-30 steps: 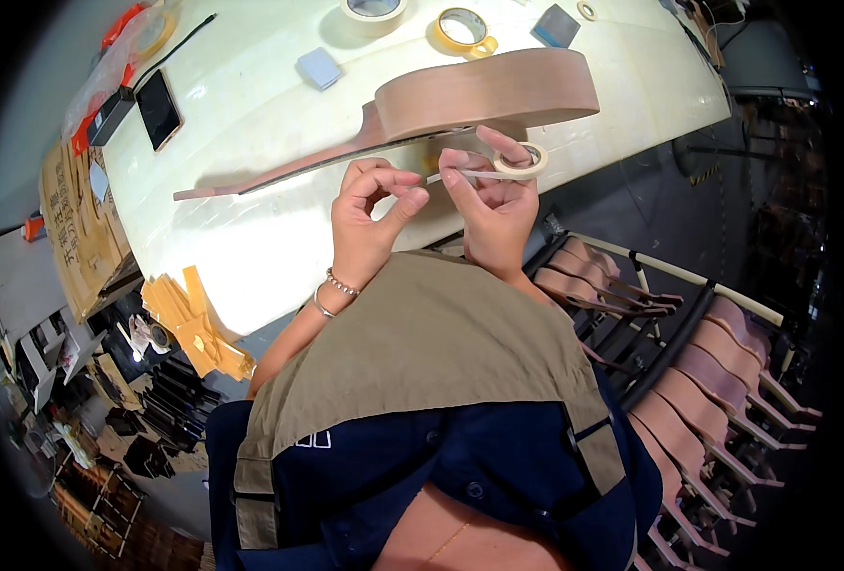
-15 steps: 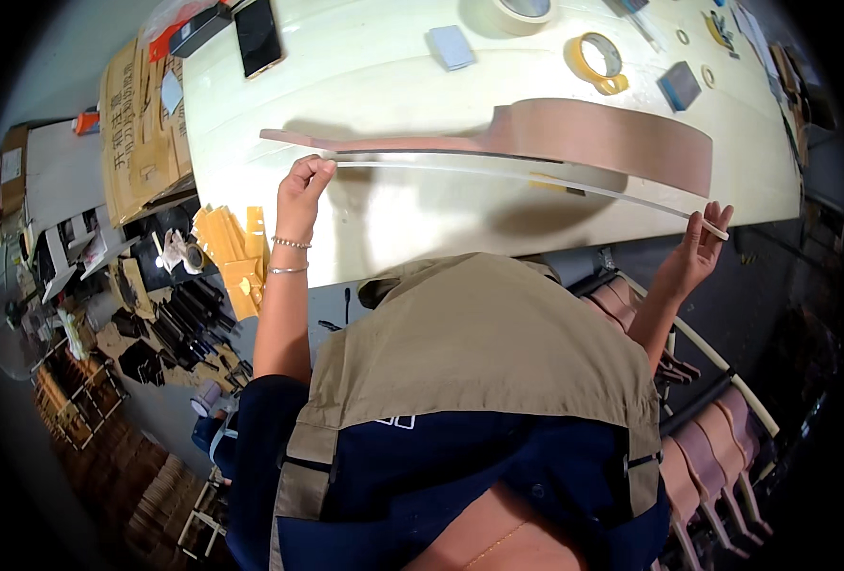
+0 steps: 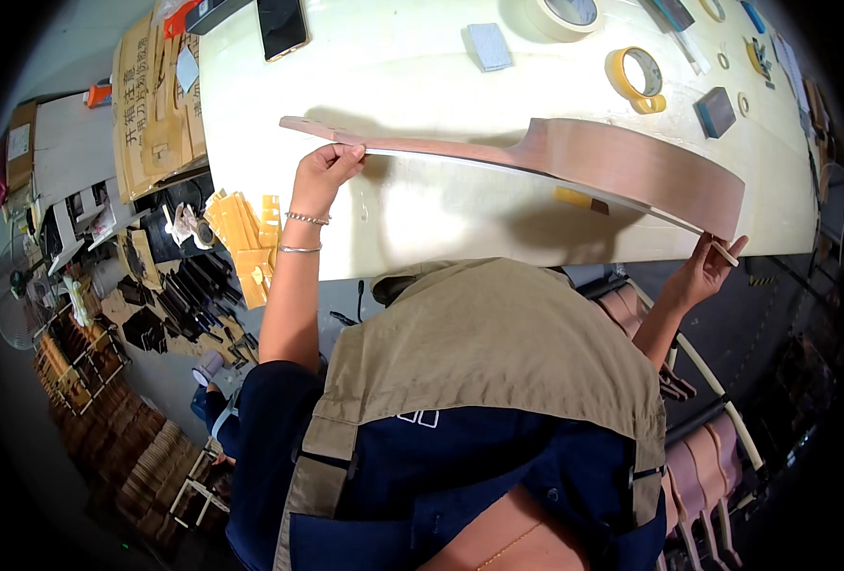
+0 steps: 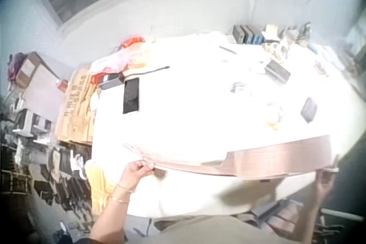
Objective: The person assembles acoustic guitar bodies by applying masking tape to the neck and soundhole, wiping the surface with a cloth, and placing each completed unit on a rack. The person repeats this process for multiple guitar bodies in a workshop setting.
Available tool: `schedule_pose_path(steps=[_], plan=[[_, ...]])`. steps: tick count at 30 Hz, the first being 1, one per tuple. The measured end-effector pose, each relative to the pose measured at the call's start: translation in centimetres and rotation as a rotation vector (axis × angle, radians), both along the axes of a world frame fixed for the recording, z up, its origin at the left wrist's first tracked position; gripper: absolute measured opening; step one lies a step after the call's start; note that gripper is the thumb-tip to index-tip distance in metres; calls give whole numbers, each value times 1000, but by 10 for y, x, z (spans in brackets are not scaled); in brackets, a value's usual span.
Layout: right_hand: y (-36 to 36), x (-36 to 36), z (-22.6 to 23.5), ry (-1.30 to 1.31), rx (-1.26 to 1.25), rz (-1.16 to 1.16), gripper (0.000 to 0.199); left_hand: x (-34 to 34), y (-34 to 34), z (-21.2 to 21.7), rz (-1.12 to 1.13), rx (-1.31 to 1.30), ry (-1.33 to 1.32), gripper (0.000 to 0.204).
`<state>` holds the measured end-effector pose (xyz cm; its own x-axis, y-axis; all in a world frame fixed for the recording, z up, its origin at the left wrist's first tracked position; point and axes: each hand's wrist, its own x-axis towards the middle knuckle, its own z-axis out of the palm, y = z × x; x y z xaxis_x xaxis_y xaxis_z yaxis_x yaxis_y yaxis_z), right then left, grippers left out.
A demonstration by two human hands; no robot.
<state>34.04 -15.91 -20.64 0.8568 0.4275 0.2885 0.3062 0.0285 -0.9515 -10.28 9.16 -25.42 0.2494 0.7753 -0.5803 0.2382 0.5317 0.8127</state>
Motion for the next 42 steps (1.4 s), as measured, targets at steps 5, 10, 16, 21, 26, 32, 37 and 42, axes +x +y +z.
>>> schedule_pose_path(steps=[5,10,16,21,26,32,37,42], plan=[[-3,1,-3,-11,-9,3,69,0,-1,-1,118,-14,-33,16],[-1,-2,-2,-18,23,-23,67,18,-32,10,-69,1116,516,16],[5,0,-12,-14,35,-41,67,21,-52,-11,-194,1349,894,30],[14,-3,-15,-11,53,-105,65,21,-54,-15,-285,1400,979,39],[11,-1,-20,19,96,-101,66,23,-54,-15,-330,1387,1007,44],[18,-6,-16,27,122,-106,69,45,-60,-7,-387,1398,969,46],[17,-5,-17,44,133,-92,71,94,-74,2,-464,1483,798,48],[15,-5,-17,36,130,-92,72,143,-88,12,-546,1518,642,42]])
